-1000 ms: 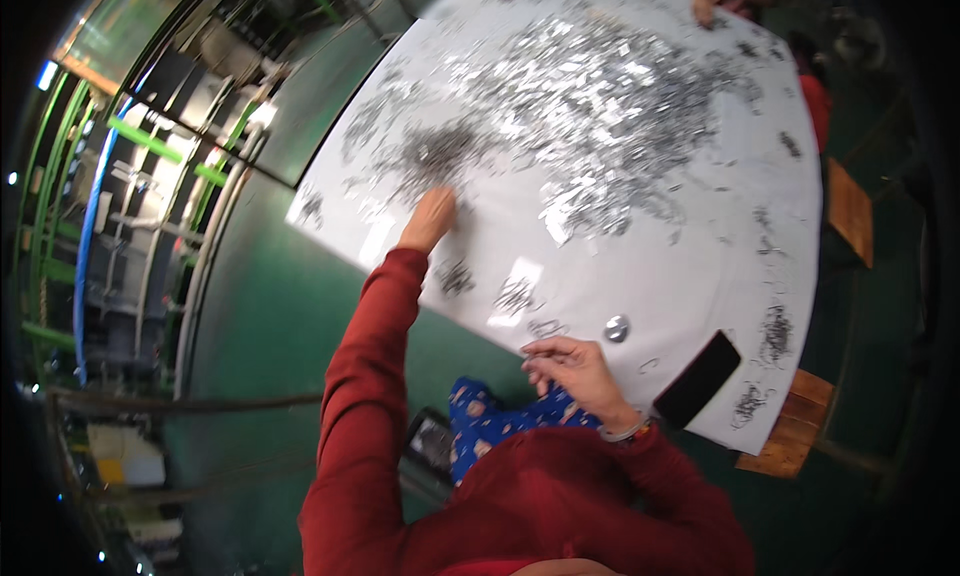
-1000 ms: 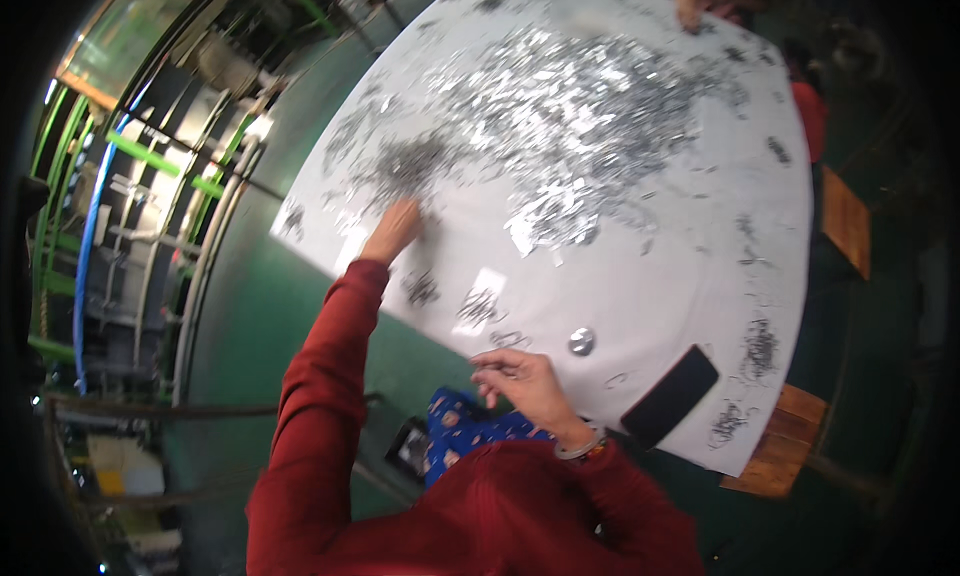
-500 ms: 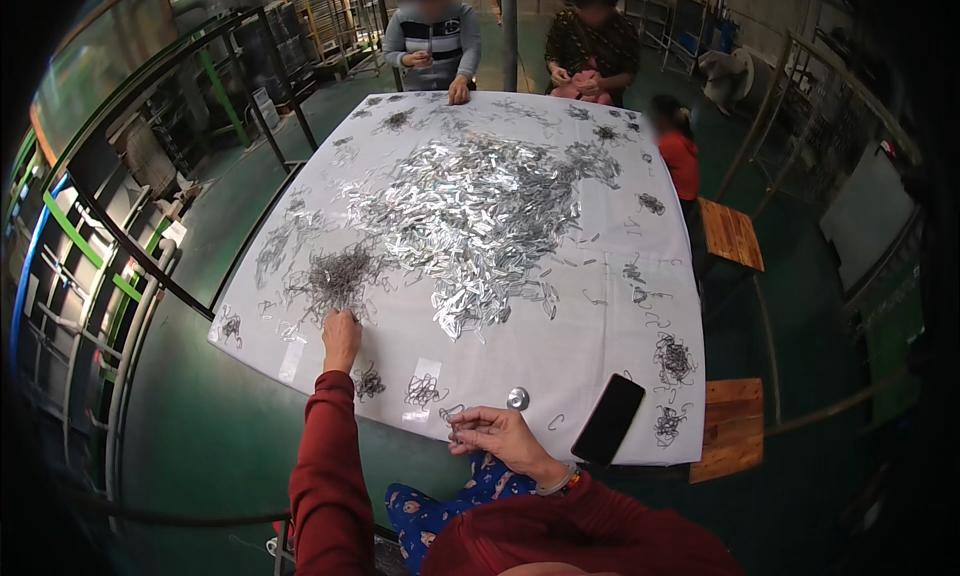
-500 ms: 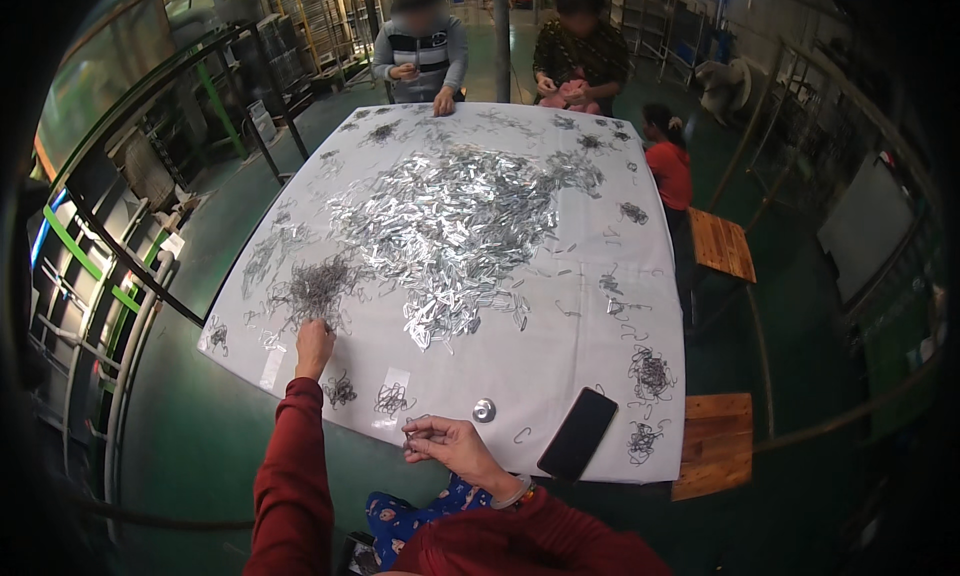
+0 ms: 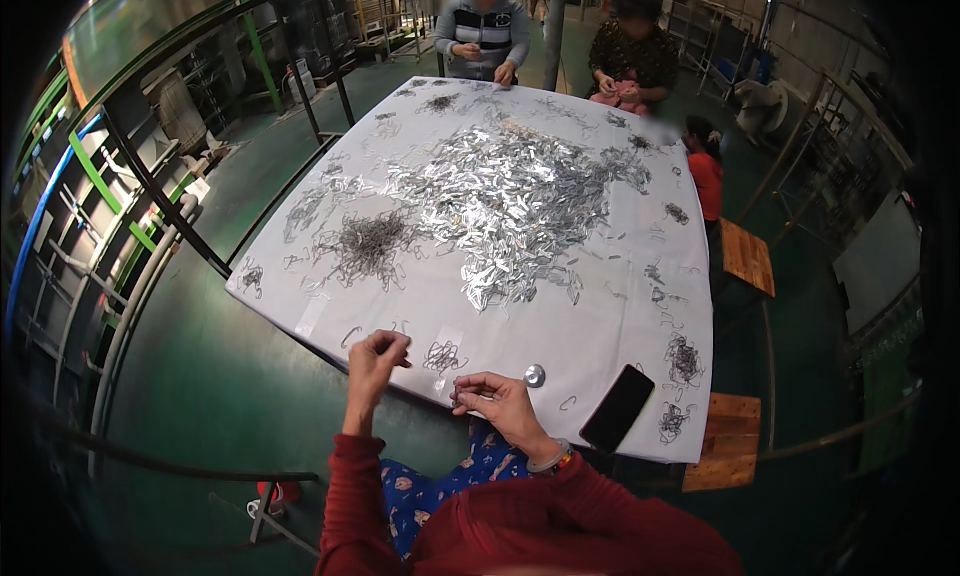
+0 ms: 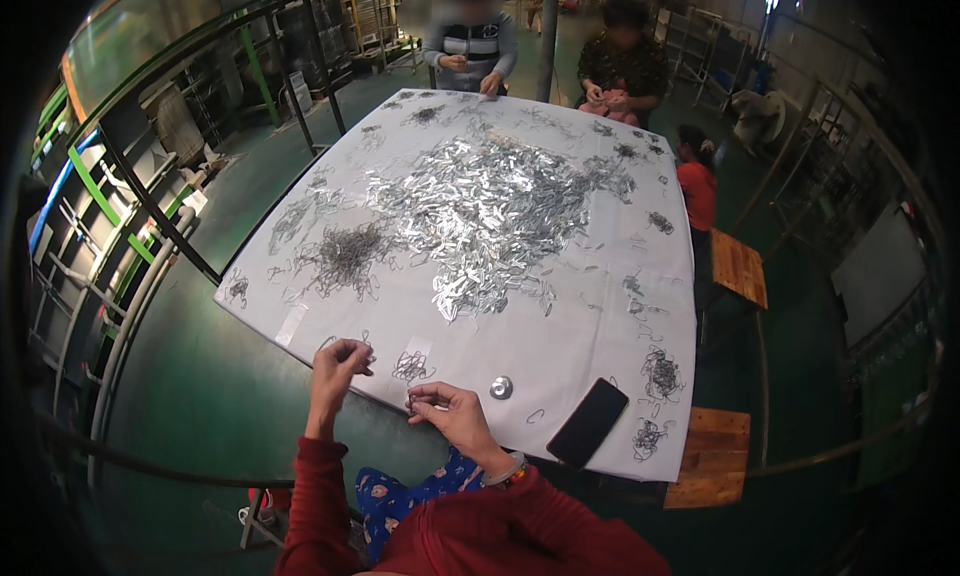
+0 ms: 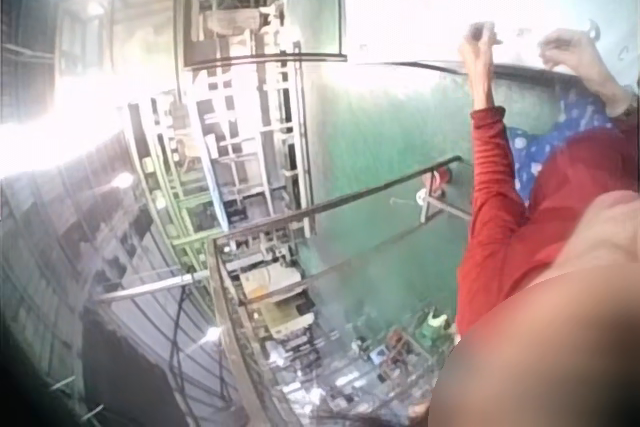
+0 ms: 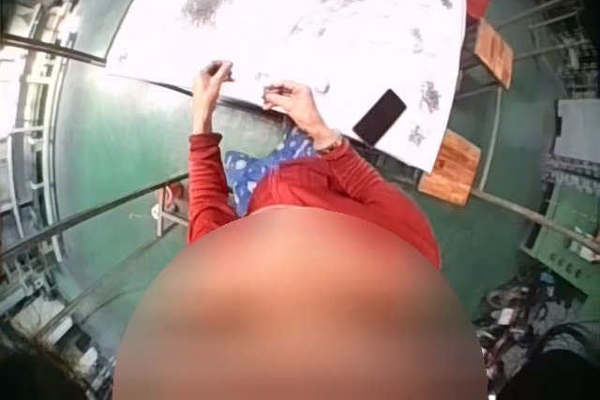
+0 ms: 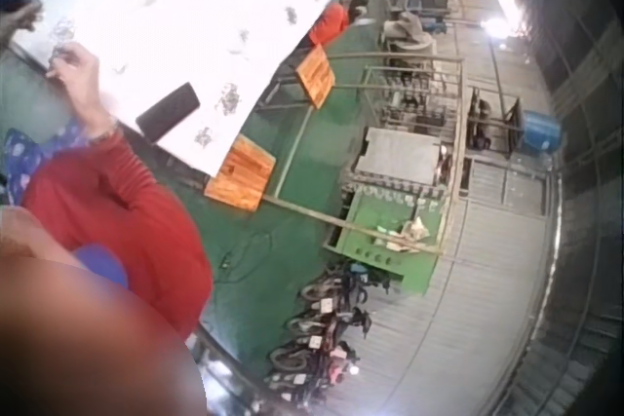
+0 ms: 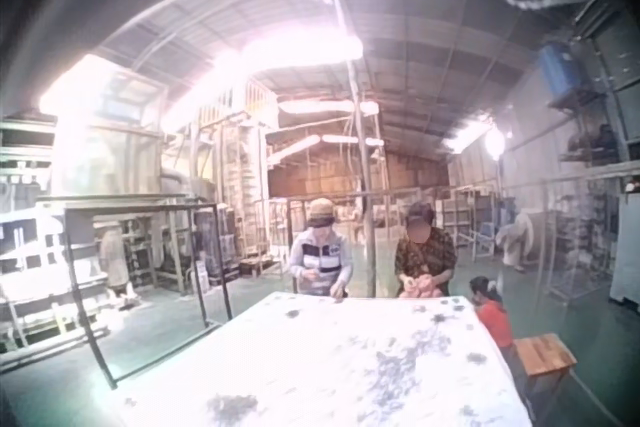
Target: The person repeatedly picks small metal hooks and split rings from a white table, links them together by hand, and hangs the assembled chains onto a hanging rack. The person continues this one-at-a-time assembly throughout the clip.
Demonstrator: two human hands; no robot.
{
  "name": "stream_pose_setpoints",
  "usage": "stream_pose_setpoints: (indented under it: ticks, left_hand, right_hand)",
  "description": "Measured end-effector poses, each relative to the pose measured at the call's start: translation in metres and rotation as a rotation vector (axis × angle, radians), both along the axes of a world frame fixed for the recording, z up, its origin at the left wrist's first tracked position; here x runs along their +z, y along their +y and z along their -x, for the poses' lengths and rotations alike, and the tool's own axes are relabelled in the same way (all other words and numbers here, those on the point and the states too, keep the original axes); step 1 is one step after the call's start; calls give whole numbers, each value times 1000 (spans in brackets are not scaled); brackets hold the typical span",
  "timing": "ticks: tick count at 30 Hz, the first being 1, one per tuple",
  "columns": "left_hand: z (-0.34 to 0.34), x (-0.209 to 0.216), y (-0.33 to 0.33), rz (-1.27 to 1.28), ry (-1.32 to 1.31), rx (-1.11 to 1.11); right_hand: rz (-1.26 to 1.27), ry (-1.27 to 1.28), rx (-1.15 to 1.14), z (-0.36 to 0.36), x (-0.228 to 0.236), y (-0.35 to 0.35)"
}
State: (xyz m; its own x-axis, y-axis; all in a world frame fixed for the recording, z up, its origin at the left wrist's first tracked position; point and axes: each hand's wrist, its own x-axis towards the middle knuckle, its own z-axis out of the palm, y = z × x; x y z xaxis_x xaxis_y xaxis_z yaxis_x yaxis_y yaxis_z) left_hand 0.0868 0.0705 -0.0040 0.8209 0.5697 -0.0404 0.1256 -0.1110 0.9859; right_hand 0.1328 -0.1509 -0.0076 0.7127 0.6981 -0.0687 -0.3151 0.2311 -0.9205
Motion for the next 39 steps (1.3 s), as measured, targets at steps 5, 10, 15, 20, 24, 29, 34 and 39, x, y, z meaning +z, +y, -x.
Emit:
stream_pose_setpoints:
  ticks: [5, 10, 15, 20, 24, 29, 34, 39]
  left_hand:
    - [53, 20, -77, 32, -223, -65]
    - [61, 21, -95, -303, -247, -6]
    - [61, 18, -97, -341, -221, 36]
    - [54, 4, -113, -52, -257, 204]
    - [55, -2, -115, 48, -320, 256]
    - [64, -5, -100, -34, -277, 265]
    - [80, -10, -104, -140, -198, 216]
    - [95, -15, -101, -109, -213, 236]
  right_hand:
    - [149, -87, -55, 14, -1, 7]
    - [51, -110, -82, 27, 4, 8]
    - [5, -200, -135, 29, 12, 11]
    - [11, -347, -109, 30, 8, 15]
    - [151, -471, -82, 7, 3, 10]
    - [578, -547, -207, -115, -21, -4]
    - [844, -1122, -339, -182, -92, 32]
    - [779, -1234, -328, -183, -132, 45]
